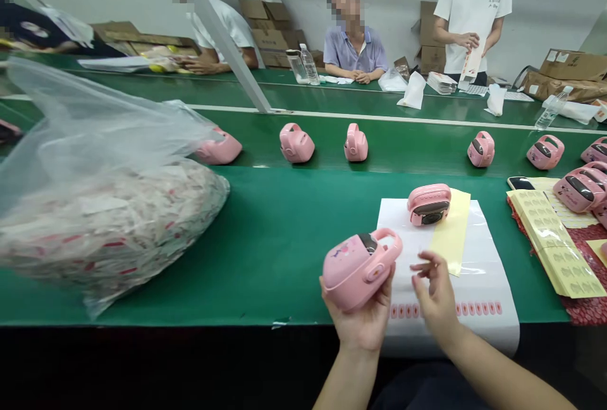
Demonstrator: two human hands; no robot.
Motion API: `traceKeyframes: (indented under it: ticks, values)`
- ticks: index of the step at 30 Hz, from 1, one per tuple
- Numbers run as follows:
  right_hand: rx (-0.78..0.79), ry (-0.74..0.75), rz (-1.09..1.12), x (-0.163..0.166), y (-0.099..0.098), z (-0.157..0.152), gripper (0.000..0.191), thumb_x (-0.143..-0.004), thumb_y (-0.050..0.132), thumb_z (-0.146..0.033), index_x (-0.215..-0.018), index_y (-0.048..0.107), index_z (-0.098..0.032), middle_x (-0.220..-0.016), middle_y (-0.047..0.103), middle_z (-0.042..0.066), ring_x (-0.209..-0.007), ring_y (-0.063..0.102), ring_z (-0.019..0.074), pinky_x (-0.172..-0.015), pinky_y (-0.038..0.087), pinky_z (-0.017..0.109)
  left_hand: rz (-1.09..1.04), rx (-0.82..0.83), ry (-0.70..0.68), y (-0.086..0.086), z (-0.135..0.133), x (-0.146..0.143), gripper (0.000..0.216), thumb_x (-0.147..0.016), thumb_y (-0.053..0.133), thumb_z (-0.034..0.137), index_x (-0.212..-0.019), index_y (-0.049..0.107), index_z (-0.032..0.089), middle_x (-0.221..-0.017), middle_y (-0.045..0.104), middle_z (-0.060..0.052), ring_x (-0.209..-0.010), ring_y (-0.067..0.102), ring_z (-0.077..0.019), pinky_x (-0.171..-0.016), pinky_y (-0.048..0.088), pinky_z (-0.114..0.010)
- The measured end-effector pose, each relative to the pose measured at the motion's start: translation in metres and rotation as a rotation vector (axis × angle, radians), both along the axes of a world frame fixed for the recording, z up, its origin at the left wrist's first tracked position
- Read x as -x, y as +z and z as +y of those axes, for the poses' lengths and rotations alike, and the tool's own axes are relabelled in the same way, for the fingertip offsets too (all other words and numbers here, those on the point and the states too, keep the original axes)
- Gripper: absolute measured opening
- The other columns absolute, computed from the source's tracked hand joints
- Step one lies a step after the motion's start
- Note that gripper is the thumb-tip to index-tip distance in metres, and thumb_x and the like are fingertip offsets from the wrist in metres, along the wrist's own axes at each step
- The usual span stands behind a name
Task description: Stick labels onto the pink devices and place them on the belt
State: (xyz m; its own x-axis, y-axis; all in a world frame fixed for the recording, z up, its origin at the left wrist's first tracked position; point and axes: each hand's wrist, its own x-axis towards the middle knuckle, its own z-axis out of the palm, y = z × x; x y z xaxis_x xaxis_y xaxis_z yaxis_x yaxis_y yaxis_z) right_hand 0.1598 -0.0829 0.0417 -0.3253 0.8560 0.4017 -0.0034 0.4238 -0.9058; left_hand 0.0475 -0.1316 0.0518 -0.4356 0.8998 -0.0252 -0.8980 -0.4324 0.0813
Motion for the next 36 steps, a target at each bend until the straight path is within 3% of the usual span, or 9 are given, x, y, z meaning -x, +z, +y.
traceKeyframes:
  ticks: [4,6,14,17,20,25,28,30,36]
  values:
    - [-0.565,0.284,-0.214,-0.003,-0.027,-0.03,0.033,-0.087,0.037,-0.012,-0.119,0.041,-0.019,-0.087,0.062,0.009,-0.077,0.059,0.02,-0.07,0.05,0.036,0.025,0.022,0.143,0.007,-0.004,0.021,0.074,-0.075,0.057,0.043,-0.139,0.023,0.026,-0.134,0.048,-0.013,-0.114,0.052,-0.0286,-0.093,0.045,-0.042]
    - [-0.706,0.285,-0.295,-0.001,-0.038,-0.037,0.036,-0.088,0.033,-0.009,-0.123,0.039,-0.015,-0.09,0.064,0.011,-0.079,0.059,0.0211,-0.07,0.049,0.037,0.023,0.03,0.149,0.009,-0.007,0.025,0.078,-0.074,0.06,0.044,-0.139,0.021,0.025,-0.133,0.048,-0.013,-0.115,0.051,-0.0287,-0.094,0.045,-0.04]
    - [-0.712,0.224,-0.342,0.002,-0.052,-0.043,0.038,-0.09,0.025,-0.005,-0.122,0.042,-0.015,-0.081,0.063,0.009,-0.069,0.059,0.0188,-0.065,0.047,0.035,-0.088,0.061,0.053,0.011,-0.017,0.022,0.07,-0.08,0.051,0.041,-0.14,0.019,0.024,-0.131,0.05,-0.012,-0.12,0.046,-0.0293,-0.096,0.044,-0.041]
    - [-0.536,0.256,-0.229,0.003,-0.045,-0.046,0.032,-0.089,0.031,-0.009,-0.115,0.045,-0.02,-0.076,0.059,0.005,-0.064,0.057,0.017,-0.058,0.048,0.031,-0.084,0.075,0.048,0.013,-0.015,0.02,0.062,-0.082,0.049,0.041,-0.138,0.027,0.025,-0.126,0.055,-0.012,-0.117,0.049,-0.0285,-0.095,0.045,-0.04]
    - [-0.145,0.258,-0.062,0.002,-0.021,-0.034,0.029,-0.084,0.044,-0.013,-0.112,0.043,-0.024,-0.08,0.055,0.003,-0.065,0.057,0.0143,-0.059,0.05,0.028,0.061,0.117,0.074,0.011,-0.014,0.016,0.054,-0.078,0.056,0.045,-0.126,0.045,0.021,-0.116,0.061,-0.011,-0.108,0.057,-0.0264,-0.091,0.048,-0.037]
    - [0.345,0.251,0.147,-0.013,0.05,0.019,0.038,-0.076,0.061,-0.022,-0.108,0.043,-0.025,-0.083,0.048,-0.001,-0.068,0.056,0.0112,-0.071,0.05,0.03,0.735,0.373,0.196,0.003,-0.021,0.011,0.075,-0.059,0.076,0.044,-0.125,0.044,0.03,-0.112,0.062,-0.006,-0.104,0.057,-0.0284,-0.085,0.05,-0.042]
    - [0.463,0.412,0.136,-0.023,0.083,0.039,0.044,-0.069,0.067,-0.021,-0.106,0.044,-0.026,-0.083,0.047,-0.003,-0.064,0.055,0.0083,-0.068,0.049,0.028,1.323,0.363,0.208,0.003,-0.028,0.013,0.102,-0.044,0.085,0.029,-0.132,0.034,0.032,-0.128,0.05,-0.009,-0.112,0.051,-0.0322,-0.091,0.046,-0.045]
    - [0.492,0.528,0.068,-0.026,0.096,0.042,0.047,-0.066,0.068,-0.018,-0.106,0.045,-0.026,-0.083,0.047,-0.004,-0.062,0.054,0.0074,-0.065,0.047,0.026,1.616,0.272,0.158,0.005,-0.029,0.015,0.1,-0.048,0.084,0.028,-0.133,0.032,0.031,-0.132,0.044,-0.012,-0.114,0.049,-0.0338,-0.092,0.044,-0.048]
    - [0.442,0.593,-0.094,-0.027,0.105,0.036,0.045,-0.067,0.058,-0.006,-0.106,0.044,-0.023,-0.085,0.049,-0.003,-0.067,0.056,0.0088,-0.068,0.045,0.028,1.974,0.172,0.079,0.014,-0.022,0.017,0.091,-0.061,0.076,0.035,-0.135,0.023,0.031,-0.133,0.04,-0.015,-0.117,0.047,-0.0339,-0.095,0.041,-0.05]
